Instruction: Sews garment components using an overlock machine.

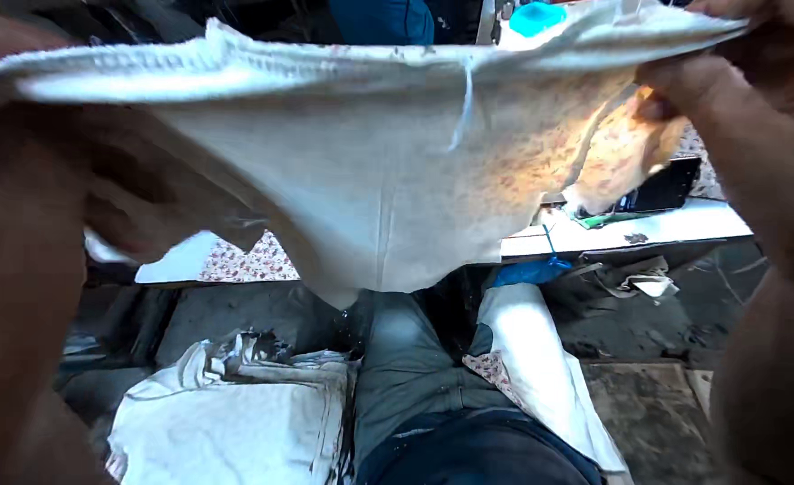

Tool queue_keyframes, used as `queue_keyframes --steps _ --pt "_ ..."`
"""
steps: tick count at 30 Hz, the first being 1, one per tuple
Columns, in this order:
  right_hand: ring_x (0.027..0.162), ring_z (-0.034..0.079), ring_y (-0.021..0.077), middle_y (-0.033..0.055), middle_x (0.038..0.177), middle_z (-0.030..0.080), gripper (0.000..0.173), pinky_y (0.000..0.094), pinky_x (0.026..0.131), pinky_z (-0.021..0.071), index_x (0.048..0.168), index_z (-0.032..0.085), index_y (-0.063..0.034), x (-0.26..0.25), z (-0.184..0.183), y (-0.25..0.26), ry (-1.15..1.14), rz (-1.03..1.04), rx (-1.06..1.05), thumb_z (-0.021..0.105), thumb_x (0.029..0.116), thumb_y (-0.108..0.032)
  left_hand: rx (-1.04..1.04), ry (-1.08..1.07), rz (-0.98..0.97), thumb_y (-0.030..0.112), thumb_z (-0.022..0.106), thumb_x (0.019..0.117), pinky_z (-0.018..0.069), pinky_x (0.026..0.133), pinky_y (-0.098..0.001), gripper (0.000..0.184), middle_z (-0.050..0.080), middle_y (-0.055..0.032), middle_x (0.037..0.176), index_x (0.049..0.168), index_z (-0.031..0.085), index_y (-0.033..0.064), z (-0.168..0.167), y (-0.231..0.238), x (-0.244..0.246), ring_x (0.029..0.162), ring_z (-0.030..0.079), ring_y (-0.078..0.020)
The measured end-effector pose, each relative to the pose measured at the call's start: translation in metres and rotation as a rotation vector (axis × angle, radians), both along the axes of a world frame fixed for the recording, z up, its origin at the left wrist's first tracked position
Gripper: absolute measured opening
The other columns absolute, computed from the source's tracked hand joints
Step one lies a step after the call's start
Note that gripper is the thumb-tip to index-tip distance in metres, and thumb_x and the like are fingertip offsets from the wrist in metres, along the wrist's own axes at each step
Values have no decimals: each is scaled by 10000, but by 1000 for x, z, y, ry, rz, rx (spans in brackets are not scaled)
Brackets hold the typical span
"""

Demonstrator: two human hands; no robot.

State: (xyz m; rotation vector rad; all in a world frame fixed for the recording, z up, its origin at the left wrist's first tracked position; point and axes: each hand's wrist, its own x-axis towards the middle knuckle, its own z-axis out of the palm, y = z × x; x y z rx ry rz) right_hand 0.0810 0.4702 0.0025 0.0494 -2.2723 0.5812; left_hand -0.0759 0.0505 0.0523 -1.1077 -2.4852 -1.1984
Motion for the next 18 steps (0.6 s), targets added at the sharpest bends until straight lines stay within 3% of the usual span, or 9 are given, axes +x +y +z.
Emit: queue_keyframes --steps 2,3,5,8,11,12,14,16,18 --pt "674 692 15 -80 818 707 232 218 638 617 1141 626 -78 0 5 -1 -72 124 -222 557 1065 -286 54 -271 -56 253 452 1102 621 516 -264 250 770 -13 973 1275 556 105 7 -1 10 704 748 -132" --pt "619 704 39 -93 767 706 176 229 594 641 1122 575 -101 -2 11 -3 -111 226 -352 531 1079 -266 87 -352 -73 276 434 1108 612 487 -263 239 783 -25 939 1236 567 125 6 -4 12 654 745 -146" --pt "602 713 72 -82 758 719 100 240 589 650 1084 588 -124 -7 16 -4 -112 358 -498 529 1076 -205 158 -439 -100 296 421 1114 565 423 -234 224 765 -8 814 1117 599 159 5 -10 13 519 682 -116" --pt "621 665 29 -95 844 678 45 186 599 620 1056 622 -131 -14 20 -8 -104 436 -542 580 1045 -145 269 -636 -172 263 457 1098 512 363 -219 253 687 1 643 972 651 161 12 -19 14 404 584 -80" --pt "508 644 30 -101 686 691 167 192 491 593 955 650 -166 -29 21 -19 -132 590 -635 528 1069 -152 330 -604 -245 214 548 1051 491 352 -213 153 678 53 667 980 682 196 2 -21 2 416 566 -43" --pt "531 672 43 -100 709 706 166 221 504 621 976 644 -169 -40 17 -22 -140 629 -604 513 1078 -169 316 -526 -239 215 577 1043 536 410 -211 131 709 74 741 1020 705 220 -6 -20 -5 491 612 -31" --pt "711 739 65 -66 875 729 176 267 663 673 1092 622 -116 -59 12 -33 -184 577 -407 460 1096 -183 246 -403 -172 251 555 1060 630 712 -208 182 745 122 966 1117 725 280 -23 -22 -20 801 714 -14" --pt "977 700 39 -1 1090 720 294 261 890 586 1218 673 -94 -68 10 -46 -201 380 -109 436 1099 -220 267 -347 -125 212 518 1072 592 946 -275 227 737 87 1148 1192 707 250 -34 -34 -39 1040 709 -75" --pt "1295 590 116 85 1392 631 340 306 1097 465 1318 677 -135 -73 7 -54 -148 314 50 434 1100 -227 292 -279 -81 181 503 1073 534 1058 -296 259 687 80 1313 1252 684 227 -39 -43 -49 1183 665 -97"
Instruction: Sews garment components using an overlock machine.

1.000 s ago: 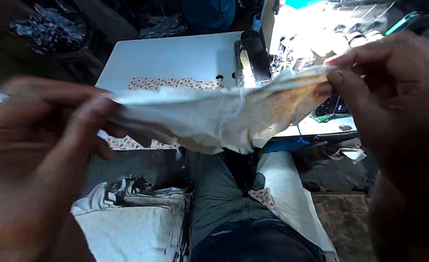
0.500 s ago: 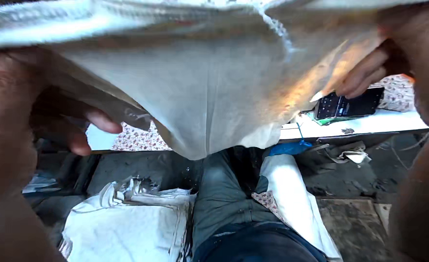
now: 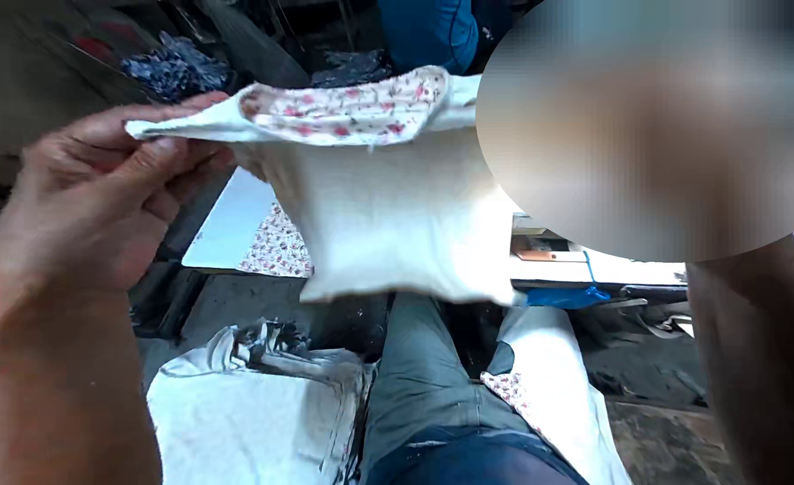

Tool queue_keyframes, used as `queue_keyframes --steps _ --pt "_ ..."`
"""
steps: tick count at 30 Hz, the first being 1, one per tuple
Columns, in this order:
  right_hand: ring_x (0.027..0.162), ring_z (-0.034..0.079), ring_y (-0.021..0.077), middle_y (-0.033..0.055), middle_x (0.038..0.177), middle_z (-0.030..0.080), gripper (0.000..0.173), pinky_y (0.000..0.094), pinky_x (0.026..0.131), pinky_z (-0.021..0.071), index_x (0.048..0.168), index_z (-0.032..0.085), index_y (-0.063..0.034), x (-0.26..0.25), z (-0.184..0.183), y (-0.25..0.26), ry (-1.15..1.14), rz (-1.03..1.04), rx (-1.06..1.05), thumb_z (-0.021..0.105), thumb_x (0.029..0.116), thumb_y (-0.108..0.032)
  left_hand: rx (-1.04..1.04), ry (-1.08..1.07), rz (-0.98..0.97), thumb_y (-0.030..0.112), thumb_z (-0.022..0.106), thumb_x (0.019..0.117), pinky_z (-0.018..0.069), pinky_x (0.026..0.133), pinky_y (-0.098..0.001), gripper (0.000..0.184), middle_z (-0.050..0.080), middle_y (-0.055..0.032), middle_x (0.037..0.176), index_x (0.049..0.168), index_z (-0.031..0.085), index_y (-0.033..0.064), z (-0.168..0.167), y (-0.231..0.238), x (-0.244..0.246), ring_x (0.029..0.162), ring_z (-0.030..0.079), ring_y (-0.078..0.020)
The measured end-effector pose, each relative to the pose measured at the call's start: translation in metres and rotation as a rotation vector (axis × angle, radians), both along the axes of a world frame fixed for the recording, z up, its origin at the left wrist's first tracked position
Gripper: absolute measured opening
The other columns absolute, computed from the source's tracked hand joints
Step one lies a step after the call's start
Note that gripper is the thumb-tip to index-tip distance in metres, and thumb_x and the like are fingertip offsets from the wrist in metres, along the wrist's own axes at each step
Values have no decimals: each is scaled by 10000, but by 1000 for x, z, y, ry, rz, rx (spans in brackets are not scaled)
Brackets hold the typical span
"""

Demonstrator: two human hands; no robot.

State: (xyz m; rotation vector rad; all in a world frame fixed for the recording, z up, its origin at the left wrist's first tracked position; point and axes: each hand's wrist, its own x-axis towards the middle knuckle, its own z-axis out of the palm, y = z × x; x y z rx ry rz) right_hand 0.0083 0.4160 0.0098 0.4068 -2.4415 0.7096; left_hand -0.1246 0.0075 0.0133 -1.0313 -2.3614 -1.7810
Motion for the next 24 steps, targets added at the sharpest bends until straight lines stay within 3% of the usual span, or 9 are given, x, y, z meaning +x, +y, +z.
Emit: queue_keyframes --steps 3,7,9,12,15,17,19,21,24 --pt "1409 481 225 212 1587 393 338 353 1136 417 1350 678 -189 2 -8 -7 59 28 3 477 1078 -193 -7 82 -9 254 559 1060 488 1095 -260 245 577 126 1466 1270 686 263 -7 -16 0 1291 586 -64" --pt "1369 509 241 203 1665 232 398 377 1043 505 1380 660 -220 30 -42 -23 -8 9 -61 572 1010 -102 -91 140 26 290 614 1026 444 1156 -347 236 453 20 1591 1204 726 183 -43 -63 20 1443 455 -196" --pt "1399 492 207 155 1661 284 352 344 1064 509 1321 706 -267 53 -81 -36 -76 56 -178 609 1008 -138 -167 150 -4 316 621 1018 378 1214 -415 241 427 -11 1614 1188 745 199 -63 -89 40 1504 368 -265" --pt "1325 559 227 159 1560 464 322 347 1056 502 1270 700 -384 96 -147 -65 -181 102 -301 603 1030 -192 -373 15 -71 270 647 995 354 1223 -360 248 375 12 1648 1211 767 294 -79 -121 86 1522 335 -199" --pt "1290 605 255 156 1536 500 329 377 1034 532 1310 678 -372 128 -189 -84 -356 146 -268 586 1040 -207 -756 -180 -41 187 669 965 347 1183 -515 276 374 -232 1605 1215 765 117 -72 -112 125 1489 368 -374" --pt "1079 721 219 122 1437 605 293 345 837 613 1285 713 -282 128 -204 -84 -403 122 -174 591 1032 -202 -952 -241 4 170 690 952 342 1125 -659 360 395 -328 1553 1277 705 16 -78 -103 127 1417 415 -516" --pt "921 737 179 64 1222 718 228 319 715 615 1165 759 -183 111 -207 -78 -379 85 -112 581 1023 -168 -951 -146 75 289 641 980 424 1092 -606 439 484 -271 1514 1333 664 29 -96 -106 113 1366 506 -458" --pt "901 719 177 55 1052 736 215 320 740 606 1077 766 -118 83 -198 -72 -333 62 -111 559 1028 -145 -845 -6 173 406 571 1009 534 986 -506 463 604 -165 1425 1312 684 75 -112 -99 87 1225 640 -323" --pt "809 698 194 99 927 709 209 327 724 588 1043 755 -50 28 -183 -75 -230 21 -163 557 1027 -116 -731 144 261 317 561 1030 543 911 -577 378 710 -154 1199 1184 716 8 -109 -53 45 1041 703 -307"
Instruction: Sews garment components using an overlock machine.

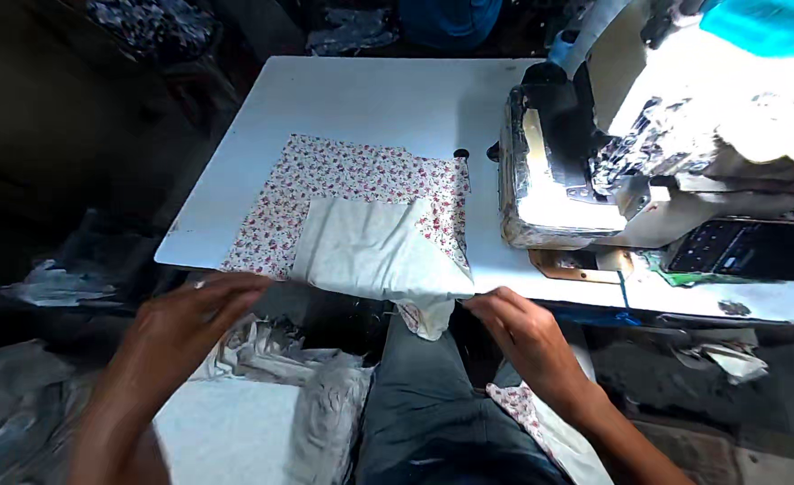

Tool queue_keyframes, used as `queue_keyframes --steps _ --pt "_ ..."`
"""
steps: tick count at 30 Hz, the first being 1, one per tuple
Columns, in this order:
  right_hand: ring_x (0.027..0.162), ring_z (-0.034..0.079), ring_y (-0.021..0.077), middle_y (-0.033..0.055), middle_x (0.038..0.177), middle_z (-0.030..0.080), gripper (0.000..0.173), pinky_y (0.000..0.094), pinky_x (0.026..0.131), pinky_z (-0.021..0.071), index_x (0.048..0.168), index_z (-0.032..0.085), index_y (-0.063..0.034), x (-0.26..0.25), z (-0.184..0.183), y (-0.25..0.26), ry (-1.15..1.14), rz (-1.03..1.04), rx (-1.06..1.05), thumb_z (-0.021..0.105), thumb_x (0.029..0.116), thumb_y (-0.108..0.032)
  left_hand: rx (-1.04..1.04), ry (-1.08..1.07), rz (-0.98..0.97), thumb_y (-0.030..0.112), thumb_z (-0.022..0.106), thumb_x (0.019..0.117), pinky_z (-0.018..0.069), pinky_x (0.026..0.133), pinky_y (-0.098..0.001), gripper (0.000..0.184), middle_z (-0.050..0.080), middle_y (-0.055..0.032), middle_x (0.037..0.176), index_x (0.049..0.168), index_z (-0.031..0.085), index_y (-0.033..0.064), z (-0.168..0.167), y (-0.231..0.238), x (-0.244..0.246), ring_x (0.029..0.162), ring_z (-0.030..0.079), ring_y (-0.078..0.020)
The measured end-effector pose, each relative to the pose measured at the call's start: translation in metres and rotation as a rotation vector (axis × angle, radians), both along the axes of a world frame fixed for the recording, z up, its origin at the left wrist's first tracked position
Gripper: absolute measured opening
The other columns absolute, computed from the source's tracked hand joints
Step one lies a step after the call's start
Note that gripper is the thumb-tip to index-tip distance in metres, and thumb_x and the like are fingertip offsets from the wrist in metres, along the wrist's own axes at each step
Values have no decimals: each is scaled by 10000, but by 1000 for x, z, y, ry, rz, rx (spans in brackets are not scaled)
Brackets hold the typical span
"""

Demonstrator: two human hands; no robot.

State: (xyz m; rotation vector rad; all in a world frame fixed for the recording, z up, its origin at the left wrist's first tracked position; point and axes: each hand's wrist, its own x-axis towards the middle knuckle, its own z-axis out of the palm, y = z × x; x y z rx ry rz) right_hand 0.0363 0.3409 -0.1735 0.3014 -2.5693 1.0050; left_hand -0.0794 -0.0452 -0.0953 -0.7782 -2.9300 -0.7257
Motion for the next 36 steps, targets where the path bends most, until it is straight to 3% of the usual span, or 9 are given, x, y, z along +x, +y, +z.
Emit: queue_keyframes --steps 3,9,12,18,23,29,32,34,36 --pt "735 663 230 126 874 661 158 359 664 573 1015 742 2 -56 3 -11 107 -54 -15 596 986 -50 97 34 -23 108 572 1038 551 912 -547 222 701 -205 1134 1135 690 -54 3 52 -34 979 702 -332" --pt "826 656 352 214 948 614 174 457 715 568 1014 676 57 -122 -1 -37 48 -124 95 720 927 -86 259 22 -175 137 568 1039 577 910 -397 232 714 -159 1093 1133 716 -15 -21 130 -94 996 708 -221" --pt "826 659 364 220 941 608 87 458 708 567 981 660 62 -127 -6 -40 32 -162 140 663 947 -18 253 9 -188 153 569 1047 561 945 -400 239 705 -154 1153 1163 718 7 -34 144 -112 1056 697 -234" --pt "909 670 327 226 1082 599 130 415 740 576 1143 565 21 -130 -7 -27 104 -351 32 517 1022 22 222 49 1 207 538 1066 504 1003 -539 291 663 -193 1273 1211 704 16 -53 111 -125 1170 647 -334" --pt "1159 598 428 249 1289 591 346 515 933 520 1217 628 39 -150 -13 -22 58 -344 146 539 904 157 87 -4 164 293 641 1020 369 1088 -672 488 535 -274 1439 1395 578 -13 -62 85 -127 1336 500 -479" --pt "1063 601 428 224 1034 651 135 550 920 472 1043 743 2 -174 -9 -11 -79 -229 157 708 934 -70 94 -103 225 202 745 952 470 874 -599 405 647 -274 1087 1260 647 -43 -59 89 -131 959 618 -412" --pt "1033 600 439 239 1008 633 107 553 876 482 959 715 32 -167 -8 -12 31 -218 148 722 918 -67 141 -96 218 181 712 975 454 844 -606 299 602 -284 1070 1118 669 -78 -65 87 -132 932 584 -414" --pt "1004 624 420 232 1017 636 120 519 866 514 1028 655 39 -151 -3 -15 99 -160 117 671 968 -63 218 -86 223 201 648 1015 451 924 -637 339 592 -314 1190 1200 633 -83 -70 85 -129 1046 592 -450" --pt "950 654 393 221 1009 648 163 491 830 545 1136 603 26 -133 1 -17 77 -107 55 636 990 -39 333 -50 254 238 555 1062 501 892 -575 377 646 -283 1108 1293 564 -60 -73 83 -119 979 647 -373"
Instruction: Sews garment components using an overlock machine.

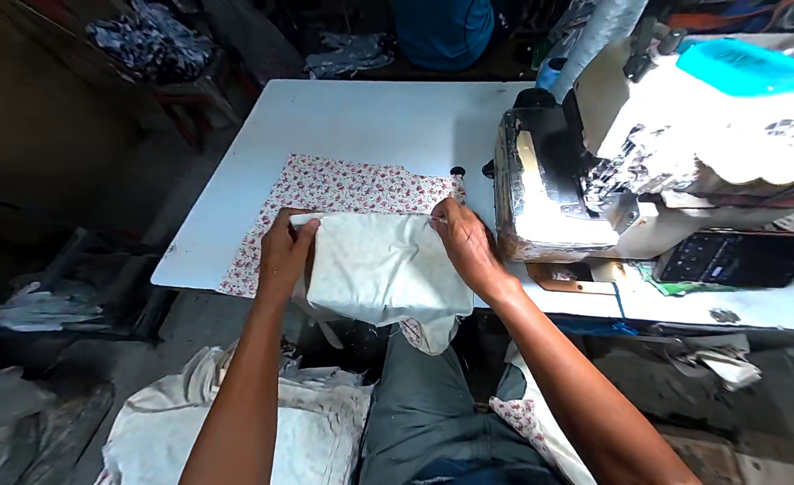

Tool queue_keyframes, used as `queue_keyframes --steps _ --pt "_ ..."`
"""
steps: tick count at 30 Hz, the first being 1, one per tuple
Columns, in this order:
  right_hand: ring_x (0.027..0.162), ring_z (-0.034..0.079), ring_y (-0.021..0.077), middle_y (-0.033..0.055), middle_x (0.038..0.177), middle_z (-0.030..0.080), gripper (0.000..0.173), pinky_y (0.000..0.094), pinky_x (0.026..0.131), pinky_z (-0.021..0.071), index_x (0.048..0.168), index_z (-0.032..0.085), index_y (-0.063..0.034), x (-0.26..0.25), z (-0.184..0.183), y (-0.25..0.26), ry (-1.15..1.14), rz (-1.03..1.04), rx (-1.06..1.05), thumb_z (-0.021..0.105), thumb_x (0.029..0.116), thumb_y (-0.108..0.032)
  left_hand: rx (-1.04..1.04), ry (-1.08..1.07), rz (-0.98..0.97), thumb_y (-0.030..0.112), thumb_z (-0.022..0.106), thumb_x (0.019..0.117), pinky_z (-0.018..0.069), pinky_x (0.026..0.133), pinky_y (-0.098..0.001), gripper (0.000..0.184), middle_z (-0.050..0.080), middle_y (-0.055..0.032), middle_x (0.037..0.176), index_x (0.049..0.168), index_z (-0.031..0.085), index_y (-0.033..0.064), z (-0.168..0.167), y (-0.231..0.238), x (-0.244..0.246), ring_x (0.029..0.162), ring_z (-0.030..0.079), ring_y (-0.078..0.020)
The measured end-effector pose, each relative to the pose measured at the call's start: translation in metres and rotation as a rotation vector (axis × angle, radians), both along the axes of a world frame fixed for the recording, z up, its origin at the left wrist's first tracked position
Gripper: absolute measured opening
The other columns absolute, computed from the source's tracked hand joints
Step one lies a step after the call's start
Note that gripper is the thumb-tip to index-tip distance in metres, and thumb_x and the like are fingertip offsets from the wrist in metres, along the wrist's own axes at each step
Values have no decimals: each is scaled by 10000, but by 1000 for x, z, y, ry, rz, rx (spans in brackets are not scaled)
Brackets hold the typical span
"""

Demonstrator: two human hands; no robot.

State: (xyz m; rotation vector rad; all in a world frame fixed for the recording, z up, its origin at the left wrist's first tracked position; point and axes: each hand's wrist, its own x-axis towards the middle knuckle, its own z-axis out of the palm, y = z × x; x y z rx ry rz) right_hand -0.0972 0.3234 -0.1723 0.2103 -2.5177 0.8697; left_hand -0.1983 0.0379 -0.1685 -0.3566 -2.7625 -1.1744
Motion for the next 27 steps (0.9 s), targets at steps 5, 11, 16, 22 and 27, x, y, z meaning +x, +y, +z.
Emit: queue_keyframes --steps 5,11,16,22,27 --pt "851 672 289 168 982 652 202 443 729 586 1079 702 5 42 -3 10 -22 13 -151 754 896 -62 204 379 20 251 497 1085 519 794 -232 323 589 -50 1107 1291 494 2 21 -4 48 884 588 -10" --pt "1018 683 74 -42 1078 716 155 267 918 586 1097 695 -145 140 47 59 139 245 -826 694 942 -138 273 714 -13 203 554 1062 519 872 -233 218 641 36 1059 1171 570 14 93 9 116 959 618 -5" --pt "733 651 -25 -120 876 703 117 158 655 560 1055 689 -185 148 85 105 166 -203 -748 690 953 -129 219 570 -226 240 544 1074 498 772 -140 233 597 83 1063 1262 542 103 125 92 81 884 585 68" --pt "593 537 94 60 745 611 81 257 546 470 1040 673 -20 115 65 126 67 -412 -448 618 1000 -63 -137 240 -570 128 473 1083 504 1003 -551 323 591 -217 1386 1348 598 -9 114 205 43 1212 620 -378" --pt "582 544 41 1 726 626 76 203 539 454 977 708 -78 106 62 122 124 -372 -466 668 987 -141 -78 322 -891 323 694 950 535 903 -338 284 700 -39 1080 1083 739 77 109 259 76 1010 661 -132"
